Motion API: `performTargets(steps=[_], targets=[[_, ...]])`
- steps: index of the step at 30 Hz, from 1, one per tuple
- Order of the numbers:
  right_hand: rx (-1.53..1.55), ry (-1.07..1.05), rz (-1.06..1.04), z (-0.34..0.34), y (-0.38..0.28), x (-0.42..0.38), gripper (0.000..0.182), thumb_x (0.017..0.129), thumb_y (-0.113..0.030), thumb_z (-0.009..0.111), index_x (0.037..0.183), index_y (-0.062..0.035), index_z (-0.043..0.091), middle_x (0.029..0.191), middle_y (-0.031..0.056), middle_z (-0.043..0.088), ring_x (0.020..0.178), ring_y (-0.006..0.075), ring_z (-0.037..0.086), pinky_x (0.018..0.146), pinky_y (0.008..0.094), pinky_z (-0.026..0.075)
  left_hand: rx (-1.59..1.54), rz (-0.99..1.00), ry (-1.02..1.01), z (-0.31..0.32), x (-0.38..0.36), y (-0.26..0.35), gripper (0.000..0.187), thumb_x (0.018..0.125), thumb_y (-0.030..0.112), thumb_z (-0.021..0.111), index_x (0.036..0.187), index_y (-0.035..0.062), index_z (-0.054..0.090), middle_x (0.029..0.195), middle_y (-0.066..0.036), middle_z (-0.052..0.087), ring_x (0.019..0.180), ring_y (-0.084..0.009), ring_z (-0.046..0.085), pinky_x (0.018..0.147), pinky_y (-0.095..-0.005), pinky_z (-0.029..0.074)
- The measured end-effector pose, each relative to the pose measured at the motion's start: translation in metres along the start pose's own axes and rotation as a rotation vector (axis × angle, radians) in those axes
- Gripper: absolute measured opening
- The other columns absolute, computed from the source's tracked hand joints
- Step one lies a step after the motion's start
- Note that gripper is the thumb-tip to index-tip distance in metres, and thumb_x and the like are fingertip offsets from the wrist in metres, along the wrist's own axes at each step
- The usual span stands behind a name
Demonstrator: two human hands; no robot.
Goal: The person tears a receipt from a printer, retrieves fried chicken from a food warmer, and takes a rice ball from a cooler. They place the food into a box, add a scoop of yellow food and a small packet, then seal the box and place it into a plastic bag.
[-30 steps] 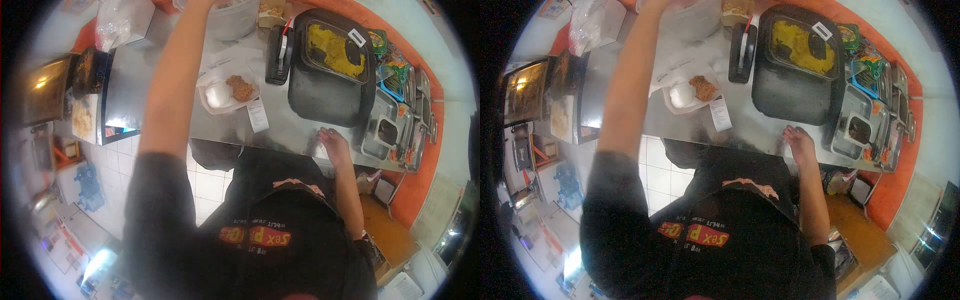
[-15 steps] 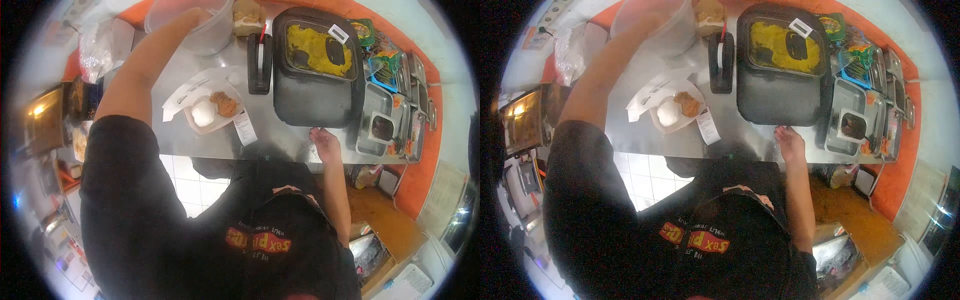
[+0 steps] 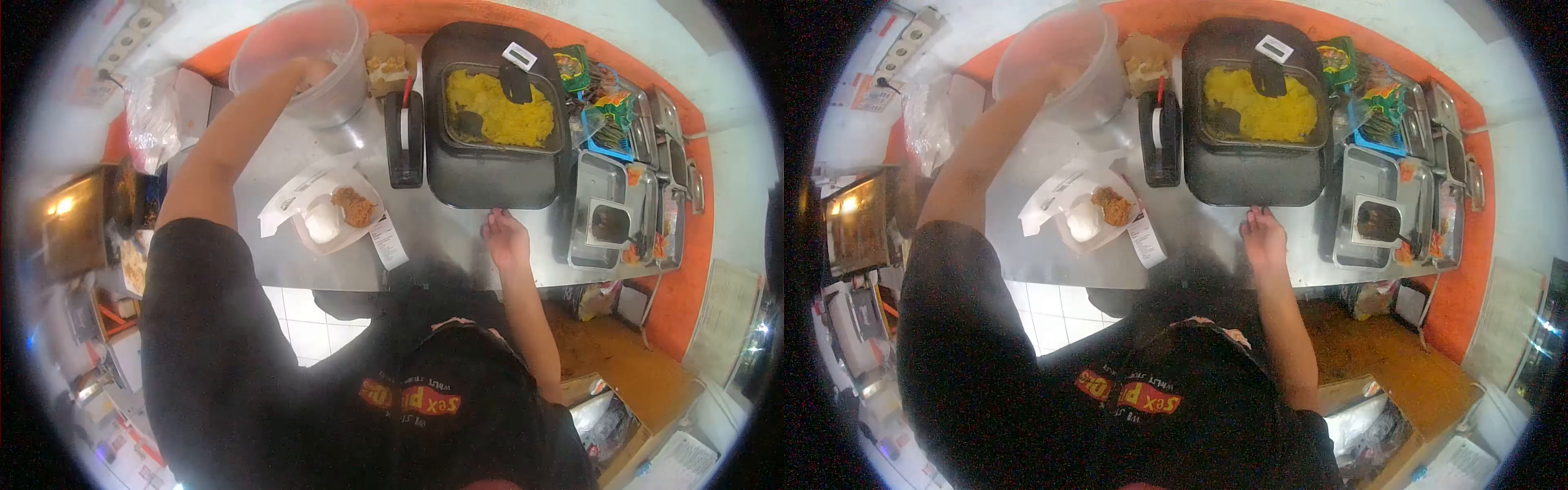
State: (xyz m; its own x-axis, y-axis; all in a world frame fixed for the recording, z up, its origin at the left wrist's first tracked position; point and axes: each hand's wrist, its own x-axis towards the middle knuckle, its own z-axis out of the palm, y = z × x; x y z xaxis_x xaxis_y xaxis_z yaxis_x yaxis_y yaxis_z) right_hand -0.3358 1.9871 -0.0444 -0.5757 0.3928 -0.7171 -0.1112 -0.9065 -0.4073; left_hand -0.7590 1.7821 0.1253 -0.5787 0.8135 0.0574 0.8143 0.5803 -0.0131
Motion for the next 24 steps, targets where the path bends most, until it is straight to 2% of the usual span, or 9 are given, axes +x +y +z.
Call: performTargets(steps=[5,8,9,11,14,17,19,21,24], targets=[[0.074,-0.054,-0.009,0.008,0.003,0.006,0.014,0.071,0.002,0.057,0.082,-0.0057,0.051,0.078,0.0058,0.054,0.074,0.0217,0.053,0.070,0.0341,0.041,-0.013,0.002,0.077,0.003,0.004,0.004,0.030,0.080,0.022,0.063,0.101,0.0009,0.067,0.098,-0.019,0.067,0.092,-0.0326,0.064,0.083,-0.0417,0.048],[0.130,-0.125,0.009,-0.011,0.013,0.029,0.014,0.064,0.004,0.056,0.071,-0.0069,0.050,0.076,0.0084,0.053,0.074,0.0244,0.051,0.066,0.0364,0.040,-0.043,-0.057,0.221,0.002,0.009,0.012,0.030,0.080,0.022,0.064,0.100,0.0007,0.067,0.098,-0.019,0.067,0.092,-0.0323,0.064,0.083,-0.0416,0.048],[0.174,-0.179,0.031,-0.010,0.015,0.033,0.015,0.064,0.005,0.056,0.070,-0.0070,0.050,0.074,0.0082,0.052,0.072,0.0249,0.050,0.066,0.0369,0.040,-0.213,-0.164,0.054,0.021,0.022,-0.017,0.038,0.082,0.027,0.060,0.108,0.0000,0.065,0.109,-0.024,0.064,0.103,-0.0359,0.061,0.091,-0.0433,0.046],[0.162,-0.066,-0.013,0.009,0.014,0.021,0.020,0.065,0.006,0.054,0.079,-0.0077,0.050,0.080,0.0067,0.052,0.073,0.0231,0.050,0.066,0.0362,0.041,-0.471,-0.252,0.090,0.020,0.018,-0.064,0.040,0.087,0.027,0.054,0.110,-0.0034,0.062,0.114,-0.025,0.061,0.106,-0.0372,0.059,0.090,-0.0425,0.045],[0.163,-0.013,-0.044,0.012,0.011,0.017,0.031,0.066,0.007,0.051,0.092,-0.0093,0.048,0.089,0.0052,0.052,0.078,0.0212,0.050,0.069,0.0361,0.043,-0.362,-0.420,0.398,-0.018,-0.040,-0.027,0.035,0.092,0.020,0.048,0.113,-0.0062,0.058,0.116,-0.022,0.061,0.108,-0.0318,0.057,0.095,-0.0376,0.041],[0.168,-0.032,-0.088,0.019,0.004,0.002,0.036,0.067,0.009,0.049,0.097,-0.0102,0.047,0.093,0.0058,0.052,0.082,0.0216,0.050,0.076,0.0377,0.044,-0.878,-0.478,0.704,-0.035,-0.108,0.033,0.026,0.094,0.014,0.046,0.108,-0.0057,0.056,0.108,-0.012,0.061,0.102,-0.0201,0.055,0.091,-0.0327,0.041],[0.156,0.001,-0.114,0.027,-0.002,-0.007,0.037,0.068,0.009,0.049,0.099,-0.0100,0.047,0.093,0.0064,0.052,0.083,0.0220,0.050,0.080,0.0386,0.045,-0.723,-0.560,0.621,-0.030,-0.173,0.060,0.024,0.093,0.015,0.045,0.106,-0.0025,0.057,0.109,-0.013,0.060,0.097,-0.0224,0.057,0.088,-0.0342,0.044],[0.154,-0.016,-0.178,0.030,-0.004,-0.013,0.038,0.069,0.009,0.048,0.102,-0.0092,0.046,0.095,0.0070,0.052,0.085,0.0231,0.052,0.085,0.0405,0.047,-0.810,-0.556,0.808,-0.015,-0.215,0.109,0.017,0.093,0.007,0.049,0.104,-0.0035,0.056,0.098,-0.013,0.060,0.095,-0.0212,0.057,0.085,-0.0331,0.047],[0.116,-0.038,-0.270,0.052,-0.016,-0.038,0.037,0.070,0.009,0.048,0.103,-0.0080,0.046,0.094,0.0073,0.052,0.086,0.0239,0.055,0.084,0.0418,0.049,-0.703,-0.688,0.632,0.021,-0.269,0.142,0.017,0.087,0.004,0.055,0.102,-0.0014,0.060,0.098,-0.012,0.064,0.092,-0.0227,0.061,0.079,-0.0332,0.050]])
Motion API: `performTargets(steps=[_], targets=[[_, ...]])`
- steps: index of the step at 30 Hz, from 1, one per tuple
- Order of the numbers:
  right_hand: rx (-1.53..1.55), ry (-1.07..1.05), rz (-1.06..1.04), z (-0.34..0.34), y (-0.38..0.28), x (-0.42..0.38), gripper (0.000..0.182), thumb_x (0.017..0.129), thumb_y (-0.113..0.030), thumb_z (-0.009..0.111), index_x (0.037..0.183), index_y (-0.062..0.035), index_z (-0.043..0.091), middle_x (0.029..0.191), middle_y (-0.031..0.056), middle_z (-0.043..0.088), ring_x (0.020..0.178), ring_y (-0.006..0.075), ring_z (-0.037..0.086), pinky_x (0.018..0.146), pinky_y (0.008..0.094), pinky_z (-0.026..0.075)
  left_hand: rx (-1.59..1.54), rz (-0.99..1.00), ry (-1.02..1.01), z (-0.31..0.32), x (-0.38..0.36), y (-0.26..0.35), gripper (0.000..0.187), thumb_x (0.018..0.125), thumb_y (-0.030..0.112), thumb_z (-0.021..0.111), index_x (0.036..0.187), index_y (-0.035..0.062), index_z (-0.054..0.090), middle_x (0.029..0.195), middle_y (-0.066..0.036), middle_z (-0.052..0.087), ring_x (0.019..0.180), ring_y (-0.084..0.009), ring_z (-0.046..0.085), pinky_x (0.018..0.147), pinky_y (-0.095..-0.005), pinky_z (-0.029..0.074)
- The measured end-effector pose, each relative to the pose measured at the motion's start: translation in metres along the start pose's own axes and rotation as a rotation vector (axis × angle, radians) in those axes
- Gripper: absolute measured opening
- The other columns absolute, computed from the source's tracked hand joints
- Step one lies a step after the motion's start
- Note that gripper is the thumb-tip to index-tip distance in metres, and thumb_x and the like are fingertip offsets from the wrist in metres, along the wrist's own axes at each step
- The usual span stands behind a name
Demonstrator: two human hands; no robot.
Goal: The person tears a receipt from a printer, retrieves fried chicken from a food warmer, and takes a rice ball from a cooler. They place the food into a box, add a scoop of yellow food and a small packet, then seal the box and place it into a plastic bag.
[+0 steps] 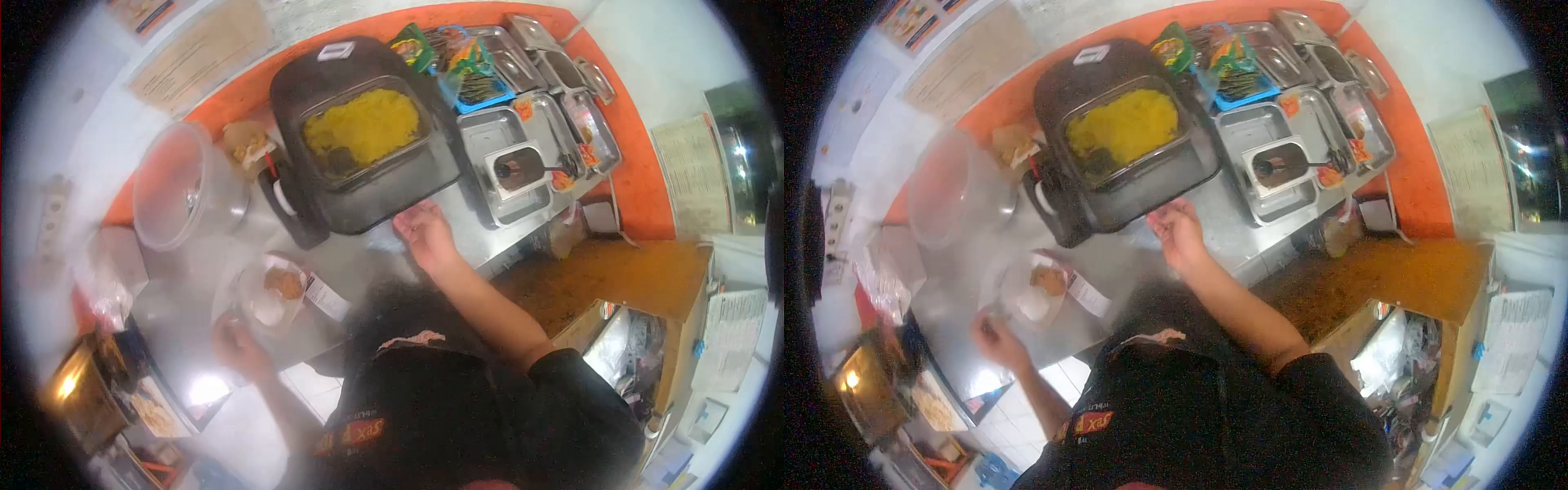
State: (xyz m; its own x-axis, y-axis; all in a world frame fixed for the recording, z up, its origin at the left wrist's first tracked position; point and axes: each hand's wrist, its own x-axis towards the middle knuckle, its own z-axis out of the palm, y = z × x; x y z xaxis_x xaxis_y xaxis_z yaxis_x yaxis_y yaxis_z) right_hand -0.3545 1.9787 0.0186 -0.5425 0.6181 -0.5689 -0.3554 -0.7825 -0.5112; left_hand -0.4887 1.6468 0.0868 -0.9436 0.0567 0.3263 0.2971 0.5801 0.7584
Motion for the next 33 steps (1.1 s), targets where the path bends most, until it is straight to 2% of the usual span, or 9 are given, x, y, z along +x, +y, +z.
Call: performTargets(steps=[3,5,11,15,17,19,25,31,33], targets=[[-0.049,-0.074,-0.091,0.027,-0.018,-0.015,0.029,0.072,0.005,0.051,0.099,-0.0061,0.048,0.094,0.0085,0.053,0.086,0.0245,0.057,0.083,0.0422,0.051,0.028,-0.071,0.132,0.024,-0.050,-0.030,0.021,0.082,0.007,0.063,0.101,0.0006,0.064,0.101,-0.014,0.066,0.098,-0.0286,0.061,0.086,-0.0386,0.048],[-0.112,-0.194,-0.208,0.041,-0.029,-0.015,0.016,0.078,0.000,0.052,0.094,-0.0025,0.051,0.091,0.0093,0.057,0.085,0.0253,0.059,0.089,0.0413,0.050,0.320,0.202,-0.102,0.027,-0.060,-0.067,0.041,0.077,0.011,0.069,0.116,0.0014,0.059,0.114,-0.017,0.061,0.106,-0.0353,0.056,0.097,-0.0466,0.040],[-0.305,-0.328,-0.217,0.109,-0.088,-0.031,0.019,0.086,-0.005,0.050,0.102,0.0050,0.053,0.104,0.0172,0.061,0.100,0.0263,0.061,0.090,0.0401,0.050,0.376,0.165,-0.019,0.021,-0.027,0.000,0.034,0.078,0.007,0.063,0.111,0.0018,0.059,0.112,-0.014,0.058,0.099,-0.0308,0.057,0.090,-0.0411,0.043],[-0.463,-0.373,-0.294,0.143,-0.107,-0.037,0.024,0.087,-0.007,0.049,0.107,0.0071,0.053,0.107,0.0177,0.062,0.098,0.0247,0.061,0.087,0.0363,0.050,0.063,-0.026,-0.102,0.037,-0.002,0.025,0.029,0.081,0.002,0.059,0.110,0.0013,0.059,0.106,-0.013,0.059,0.091,-0.0210,0.058,0.073,-0.0302,0.046],[-0.545,-0.392,-0.324,0.159,-0.116,-0.033,0.028,0.087,-0.008,0.049,0.110,0.0077,0.053,0.110,0.0189,0.062,0.097,0.0234,0.060,0.082,0.0321,0.049,-0.566,-0.252,-0.612,0.068,0.008,0.037,0.041,0.081,0.002,0.062,0.121,0.0042,0.055,0.109,-0.010,0.061,0.095,-0.0178,0.059,0.079,-0.0297,0.048],[-0.587,-0.370,-0.384,0.172,-0.121,-0.028,0.028,0.087,-0.007,0.048,0.109,0.0080,0.056,0.106,0.0173,0.065,0.091,0.0208,0.061,0.078,0.0290,0.048,-0.951,-0.229,-0.843,0.096,0.024,0.106,0.036,0.089,0.006,0.057,0.124,-0.0004,0.050,0.116,-0.014,0.059,0.095,-0.0212,0.061,0.083,-0.0310,0.048],[-0.862,-0.420,-0.635,0.148,-0.095,0.017,0.025,0.087,-0.008,0.049,0.100,0.0022,0.068,0.096,0.0090,0.070,0.084,0.0154,0.063,0.076,0.0291,0.049,-1.352,-0.160,-0.745,0.148,0.092,0.209,0.038,0.097,0.017,0.050,0.124,-0.0083,0.044,0.120,-0.019,0.057,0.113,-0.0296,0.058,0.095,-0.0377,0.047],[-2.161,-0.239,-0.790,0.092,0.000,0.100,0.020,0.081,-0.029,0.063,0.090,-0.0156,0.074,0.091,0.0086,0.070,0.084,0.0308,0.066,0.075,0.0450,0.048,-1.507,-0.286,-0.843,0.142,0.149,0.218,0.037,0.100,0.020,0.042,0.118,-0.0116,0.045,0.125,-0.027,0.053,0.116,-0.0341,0.055,0.102,-0.0401,0.045],[-2.216,-0.234,-0.865,0.095,0.013,0.105,0.018,0.081,-0.027,0.062,0.088,-0.0143,0.073,0.088,0.0096,0.070,0.083,0.0312,0.066,0.073,0.0456,0.048,-1.472,-0.275,-0.859,0.139,0.157,0.222,0.039,0.100,0.023,0.041,0.120,-0.0111,0.045,0.125,-0.027,0.053,0.120,-0.0335,0.052,0.104,-0.0401,0.043]])
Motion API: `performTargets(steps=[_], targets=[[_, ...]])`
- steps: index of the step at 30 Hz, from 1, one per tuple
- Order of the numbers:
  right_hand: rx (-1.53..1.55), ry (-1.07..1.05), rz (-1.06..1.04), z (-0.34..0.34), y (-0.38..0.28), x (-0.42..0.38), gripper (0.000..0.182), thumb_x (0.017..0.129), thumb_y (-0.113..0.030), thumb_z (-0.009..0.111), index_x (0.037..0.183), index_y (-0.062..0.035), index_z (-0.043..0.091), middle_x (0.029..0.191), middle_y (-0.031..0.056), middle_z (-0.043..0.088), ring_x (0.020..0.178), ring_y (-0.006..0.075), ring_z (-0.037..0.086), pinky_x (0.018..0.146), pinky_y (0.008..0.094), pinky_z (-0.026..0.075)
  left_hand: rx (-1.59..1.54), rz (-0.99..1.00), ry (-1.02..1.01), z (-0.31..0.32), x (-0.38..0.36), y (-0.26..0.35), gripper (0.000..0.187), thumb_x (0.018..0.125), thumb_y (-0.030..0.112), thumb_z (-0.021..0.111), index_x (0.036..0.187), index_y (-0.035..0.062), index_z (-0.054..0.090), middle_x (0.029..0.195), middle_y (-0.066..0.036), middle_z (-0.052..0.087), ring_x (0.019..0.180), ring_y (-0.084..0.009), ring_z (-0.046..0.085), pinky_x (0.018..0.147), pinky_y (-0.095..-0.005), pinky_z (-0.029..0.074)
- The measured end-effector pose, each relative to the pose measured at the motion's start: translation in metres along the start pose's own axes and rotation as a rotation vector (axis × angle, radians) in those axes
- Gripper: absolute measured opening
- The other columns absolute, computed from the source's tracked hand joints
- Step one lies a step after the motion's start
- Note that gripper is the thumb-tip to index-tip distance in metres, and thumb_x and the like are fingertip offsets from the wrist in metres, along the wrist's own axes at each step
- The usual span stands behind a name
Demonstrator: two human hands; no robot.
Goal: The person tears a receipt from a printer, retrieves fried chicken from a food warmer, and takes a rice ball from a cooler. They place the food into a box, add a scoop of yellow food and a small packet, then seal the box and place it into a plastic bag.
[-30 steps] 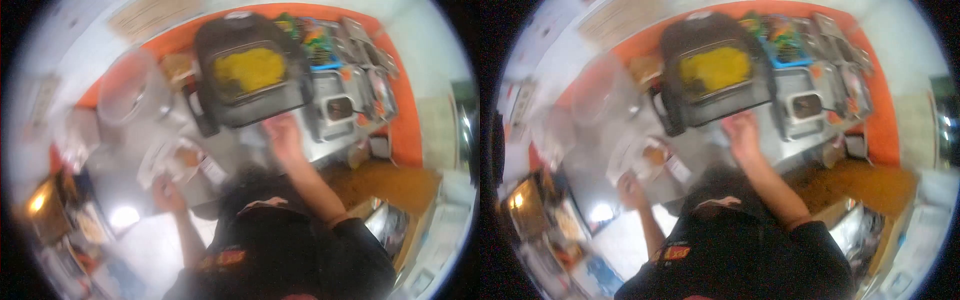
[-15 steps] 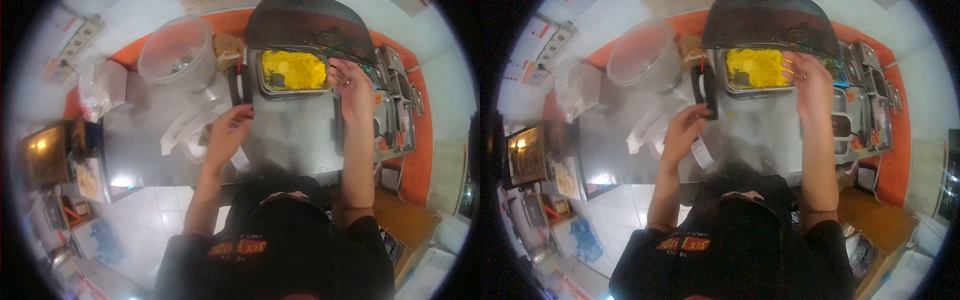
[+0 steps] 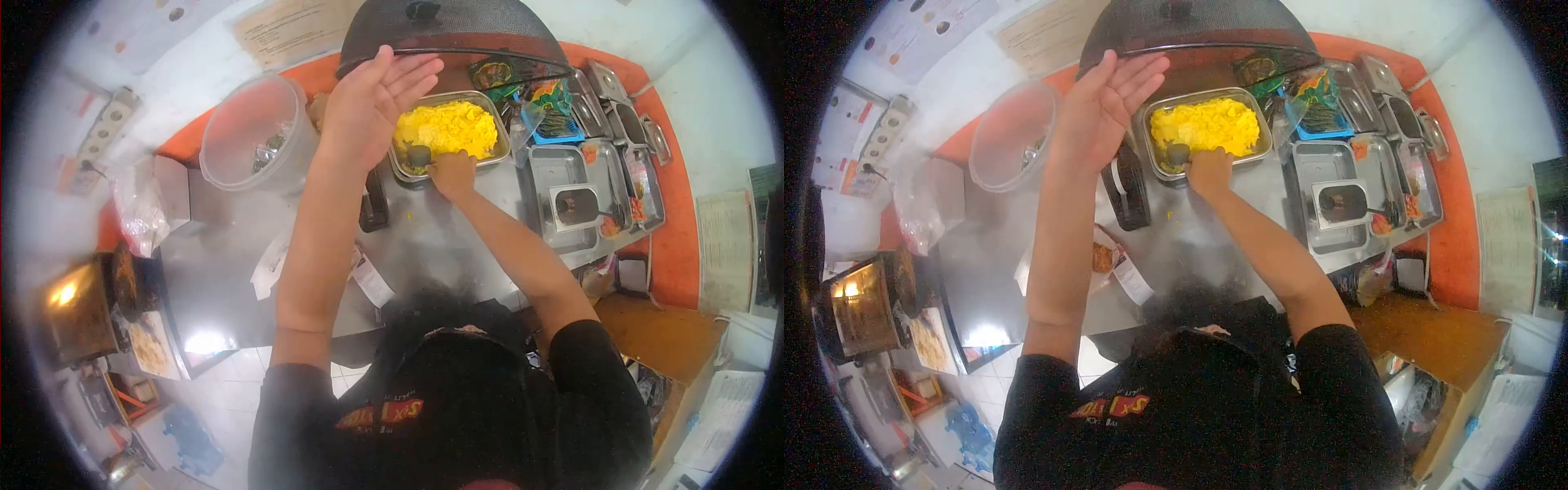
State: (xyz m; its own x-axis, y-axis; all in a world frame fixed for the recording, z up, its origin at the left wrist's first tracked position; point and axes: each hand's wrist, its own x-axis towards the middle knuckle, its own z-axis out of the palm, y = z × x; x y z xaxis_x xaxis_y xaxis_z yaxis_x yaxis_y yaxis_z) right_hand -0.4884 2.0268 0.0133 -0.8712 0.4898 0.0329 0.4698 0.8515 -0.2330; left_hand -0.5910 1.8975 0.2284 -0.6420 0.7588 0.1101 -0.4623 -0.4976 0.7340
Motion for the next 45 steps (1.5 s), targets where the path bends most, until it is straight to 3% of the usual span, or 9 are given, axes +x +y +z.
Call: performTargets(steps=[5,7,14,18,20,27,36,42,45], targets=[[-0.077,-0.124,-0.055,0.021,0.005,0.028,0.017,0.080,-0.023,0.060,0.082,-0.0091,0.070,0.084,0.0143,0.067,0.082,0.0363,0.064,0.072,0.0469,0.048,-0.013,-0.051,-0.072,-0.003,0.007,0.007,0.041,0.100,0.025,0.041,0.119,-0.0117,0.044,0.126,-0.028,0.052,0.121,-0.0335,0.051,0.105,-0.0394,0.042],[0.004,-0.156,-0.079,0.023,0.011,0.033,0.017,0.081,-0.012,0.054,0.085,-0.0033,0.069,0.088,0.0190,0.068,0.090,0.0354,0.066,0.077,0.0485,0.051,-0.011,-0.052,-0.076,-0.003,0.008,0.007,0.041,0.100,0.025,0.041,0.119,-0.0119,0.044,0.126,-0.028,0.052,0.121,-0.0337,0.051,0.105,-0.0395,0.042],[0.164,-0.172,-0.040,0.024,0.031,0.069,0.019,0.082,-0.012,0.052,0.090,-0.0017,0.065,0.093,0.0221,0.067,0.093,0.0389,0.064,0.079,0.0483,0.051,0.001,-0.033,-0.090,-0.005,0.015,0.008,0.041,0.100,0.025,0.043,0.115,-0.0126,0.048,0.125,-0.029,0.053,0.118,-0.0341,0.054,0.103,-0.0387,0.044],[0.401,-0.082,-0.047,0.012,0.020,0.085,0.022,0.086,-0.018,0.052,0.098,-0.0016,0.062,0.097,0.0219,0.065,0.091,0.0394,0.063,0.077,0.0498,0.048,0.030,0.001,-0.087,-0.004,0.018,0.010,0.042,0.100,0.025,0.044,0.115,-0.0135,0.049,0.125,-0.029,0.053,0.118,-0.0338,0.054,0.102,-0.0379,0.045],[0.432,-0.075,0.137,0.006,0.000,0.088,0.024,0.088,-0.021,0.053,0.101,-0.0021,0.059,0.094,0.0232,0.065,0.092,0.0392,0.062,0.076,0.0495,0.049,0.025,-0.008,-0.082,-0.003,0.021,0.012,0.043,0.100,0.026,0.044,0.116,-0.0141,0.049,0.124,-0.029,0.053,0.117,-0.0334,0.055,0.102,-0.0377,0.045],[0.281,0.097,0.078,0.021,-0.044,0.080,0.024,0.089,-0.017,0.050,0.105,-0.0015,0.056,0.096,0.0246,0.062,0.088,0.0413,0.062,0.075,0.0491,0.051,0.029,0.000,-0.094,-0.004,0.024,0.012,0.044,0.100,0.027,0.043,0.116,-0.0139,0.050,0.124,-0.029,0.054,0.117,-0.0328,0.055,0.101,-0.0375,0.045],[0.185,-0.198,0.003,0.055,-0.042,0.078,0.025,0.085,-0.010,0.051,0.106,0.0006,0.059,0.096,0.0232,0.065,0.090,0.0383,0.065,0.077,0.0467,0.053,0.051,0.025,-0.124,-0.008,0.029,0.012,0.042,0.100,0.026,0.043,0.118,-0.0117,0.049,0.123,-0.029,0.055,0.117,-0.0337,0.055,0.102,-0.0386,0.044],[0.219,-0.309,0.015,0.072,-0.025,0.112,0.026,0.085,-0.017,0.054,0.099,0.0005,0.066,0.099,0.0230,0.066,0.094,0.0367,0.065,0.081,0.0446,0.052,0.035,0.047,-0.104,-0.006,0.030,0.010,0.041,0.100,0.026,0.044,0.117,-0.0105,0.049,0.120,-0.029,0.056,0.116,-0.0340,0.055,0.102,-0.0389,0.045],[0.312,-0.329,-0.220,0.105,-0.005,0.150,0.033,0.082,-0.026,0.061,0.097,0.0025,0.068,0.101,0.0245,0.066,0.096,0.0375,0.064,0.083,0.0432,0.051,0.045,0.063,-0.103,-0.005,0.031,0.010,0.041,0.100,0.026,0.043,0.117,-0.0105,0.049,0.120,-0.028,0.056,0.115,-0.0337,0.056,0.102,-0.0390,0.045]])
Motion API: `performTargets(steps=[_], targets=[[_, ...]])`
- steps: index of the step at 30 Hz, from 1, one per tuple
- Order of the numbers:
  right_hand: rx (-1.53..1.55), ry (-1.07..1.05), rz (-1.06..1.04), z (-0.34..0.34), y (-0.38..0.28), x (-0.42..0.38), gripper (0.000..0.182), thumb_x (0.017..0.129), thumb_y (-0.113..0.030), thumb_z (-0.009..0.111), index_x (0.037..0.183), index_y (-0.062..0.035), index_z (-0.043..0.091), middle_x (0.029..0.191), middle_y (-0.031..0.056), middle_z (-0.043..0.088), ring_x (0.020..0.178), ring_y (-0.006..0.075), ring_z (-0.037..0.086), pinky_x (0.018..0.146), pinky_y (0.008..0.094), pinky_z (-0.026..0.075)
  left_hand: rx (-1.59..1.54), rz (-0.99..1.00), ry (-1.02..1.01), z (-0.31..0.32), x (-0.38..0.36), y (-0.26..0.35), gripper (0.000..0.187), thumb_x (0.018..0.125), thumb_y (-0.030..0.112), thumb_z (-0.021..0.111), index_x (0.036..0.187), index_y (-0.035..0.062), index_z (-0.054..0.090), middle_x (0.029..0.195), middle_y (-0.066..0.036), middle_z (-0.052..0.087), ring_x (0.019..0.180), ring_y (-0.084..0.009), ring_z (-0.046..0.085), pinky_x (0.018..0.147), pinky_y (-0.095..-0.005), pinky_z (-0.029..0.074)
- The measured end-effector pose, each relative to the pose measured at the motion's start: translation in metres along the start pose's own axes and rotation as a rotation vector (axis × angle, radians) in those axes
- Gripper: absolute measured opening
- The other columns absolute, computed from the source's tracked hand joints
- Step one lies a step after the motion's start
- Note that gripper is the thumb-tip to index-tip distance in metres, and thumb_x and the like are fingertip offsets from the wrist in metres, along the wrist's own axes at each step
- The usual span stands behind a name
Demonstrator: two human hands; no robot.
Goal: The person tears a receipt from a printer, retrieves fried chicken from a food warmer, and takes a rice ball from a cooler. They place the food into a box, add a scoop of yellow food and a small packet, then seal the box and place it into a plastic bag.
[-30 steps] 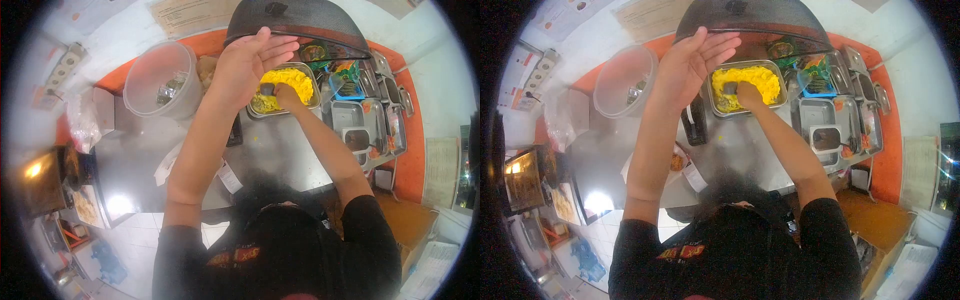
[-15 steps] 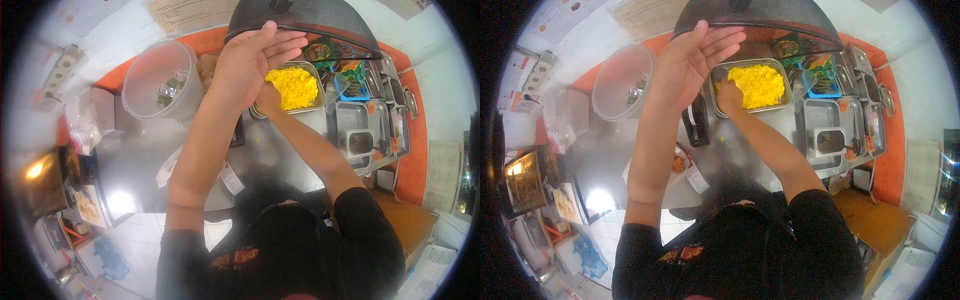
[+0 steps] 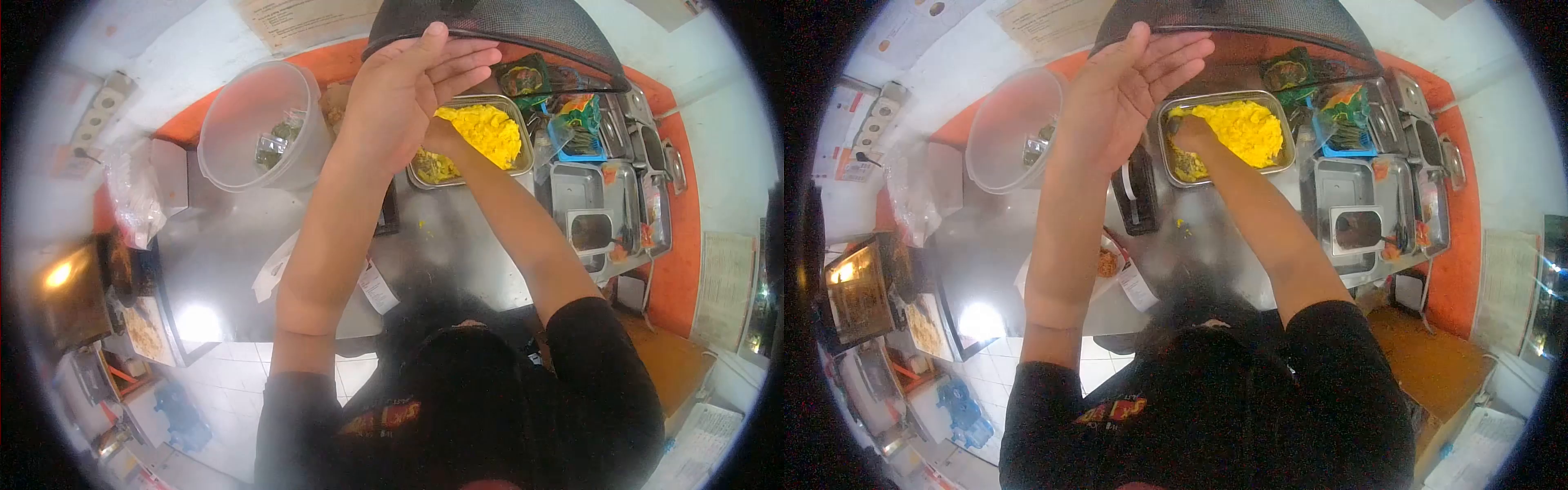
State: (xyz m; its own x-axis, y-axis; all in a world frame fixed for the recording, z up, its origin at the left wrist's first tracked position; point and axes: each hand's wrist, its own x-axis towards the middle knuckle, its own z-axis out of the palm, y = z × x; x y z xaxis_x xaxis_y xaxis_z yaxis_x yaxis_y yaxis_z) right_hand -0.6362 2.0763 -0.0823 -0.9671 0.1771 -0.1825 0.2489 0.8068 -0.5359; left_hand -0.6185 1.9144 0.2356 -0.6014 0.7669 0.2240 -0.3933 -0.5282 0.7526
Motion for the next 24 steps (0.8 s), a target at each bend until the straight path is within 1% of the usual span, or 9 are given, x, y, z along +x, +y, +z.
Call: performTargets(steps=[3,6,8,9,11,14,18,20,24], targets=[[0.003,0.036,0.027,-0.016,-0.009,-0.013,0.042,0.079,-0.033,0.065,0.098,0.0045,0.067,0.102,0.0273,0.064,0.098,0.0396,0.062,0.084,0.0430,0.050,-0.017,-0.005,0.024,0.001,-0.001,0.000,0.041,0.100,0.026,0.043,0.117,-0.0105,0.050,0.119,-0.028,0.057,0.114,-0.0333,0.056,0.102,-0.0390,0.045],[0.150,0.002,0.188,-0.041,-0.030,-0.056,0.041,0.079,-0.033,0.067,0.095,0.0047,0.067,0.097,0.0238,0.067,0.091,0.0362,0.065,0.080,0.0414,0.050,-0.004,-0.004,0.052,0.001,0.000,0.000,0.041,0.100,0.026,0.044,0.117,-0.0107,0.050,0.120,-0.028,0.057,0.114,-0.0333,0.057,0.102,-0.0388,0.045],[0.592,-0.102,0.346,-0.047,-0.028,-0.071,0.017,0.086,-0.017,0.060,0.090,-0.0009,0.061,0.071,0.0086,0.059,0.051,0.0160,0.052,0.042,0.0309,0.038,-0.005,0.005,0.055,0.000,0.000,-0.001,0.042,0.100,0.027,0.044,0.117,-0.0108,0.050,0.119,-0.028,0.057,0.114,-0.0334,0.056,0.102,-0.0388,0.045],[0.593,-0.103,0.347,-0.046,-0.025,-0.076,0.017,0.086,-0.017,0.060,0.090,-0.0009,0.061,0.071,0.0086,0.059,0.051,0.0160,0.052,0.042,0.0309,0.038,-0.004,0.004,0.056,0.000,0.001,-0.001,0.042,0.100,0.027,0.044,0.117,-0.0108,0.050,0.119,-0.028,0.057,0.114,-0.0334,0.056,0.102,-0.0388,0.045],[1.008,-0.179,0.478,-0.045,-0.022,-0.082,0.008,0.091,-0.015,0.055,0.087,-0.0073,0.055,0.063,-0.0016,0.045,0.041,0.0066,0.033,0.035,0.0245,0.023,-0.010,-0.007,0.063,0.000,0.002,-0.001,0.042,0.100,0.026,0.044,0.116,-0.0110,0.050,0.119,-0.028,0.057,0.115,-0.0337,0.056,0.102,-0.0392,0.045],[1.338,-0.281,0.528,-0.049,-0.012,-0.089,0.009,0.094,-0.013,0.052,0.085,-0.0101,0.050,0.061,-0.0038,0.039,0.042,0.0047,0.028,0.036,0.0216,0.022,-0.021,0.000,0.058,0.000,0.002,-0.001,0.041,0.100,0.026,0.043,0.116,-0.0112,0.050,0.119,-0.028,0.056,0.116,-0.0338,0.056,0.102,-0.0395,0.045],[1.508,-0.285,0.582,-0.047,0.005,-0.096,0.007,0.092,-0.010,0.055,0.087,-0.0095,0.049,0.064,-0.0023,0.043,0.042,0.0042,0.029,0.036,0.0197,0.021,-0.022,0.002,0.046,-0.001,0.002,0.000,0.040,0.100,0.025,0.043,0.115,-0.0111,0.051,0.119,-0.028,0.056,0.116,-0.0338,0.055,0.102,-0.0398,0.045],[1.668,-0.342,0.430,-0.045,0.011,-0.101,0.009,0.093,-0.010,0.054,0.086,-0.0108,0.049,0.065,-0.0027,0.043,0.042,0.0038,0.029,0.036,0.0191,0.021,-0.029,-0.004,0.066,0.000,0.001,0.001,0.040,0.099,0.025,0.044,0.114,-0.0111,0.051,0.119,-0.028,0.056,0.116,-0.0342,0.055,0.102,-0.0399,0.044],[1.674,-0.223,0.478,-0.058,0.010,-0.116,0.010,0.094,-0.011,0.053,0.085,-0.0115,0.048,0.065,-0.0029,0.043,0.043,0.0036,0.030,0.036,0.0187,0.021,-0.040,0.000,0.052,-0.002,0.001,0.002,0.040,0.099,0.025,0.046,0.112,-0.0114,0.052,0.119,-0.029,0.056,0.116,-0.0348,0.055,0.103,-0.0406,0.043]])
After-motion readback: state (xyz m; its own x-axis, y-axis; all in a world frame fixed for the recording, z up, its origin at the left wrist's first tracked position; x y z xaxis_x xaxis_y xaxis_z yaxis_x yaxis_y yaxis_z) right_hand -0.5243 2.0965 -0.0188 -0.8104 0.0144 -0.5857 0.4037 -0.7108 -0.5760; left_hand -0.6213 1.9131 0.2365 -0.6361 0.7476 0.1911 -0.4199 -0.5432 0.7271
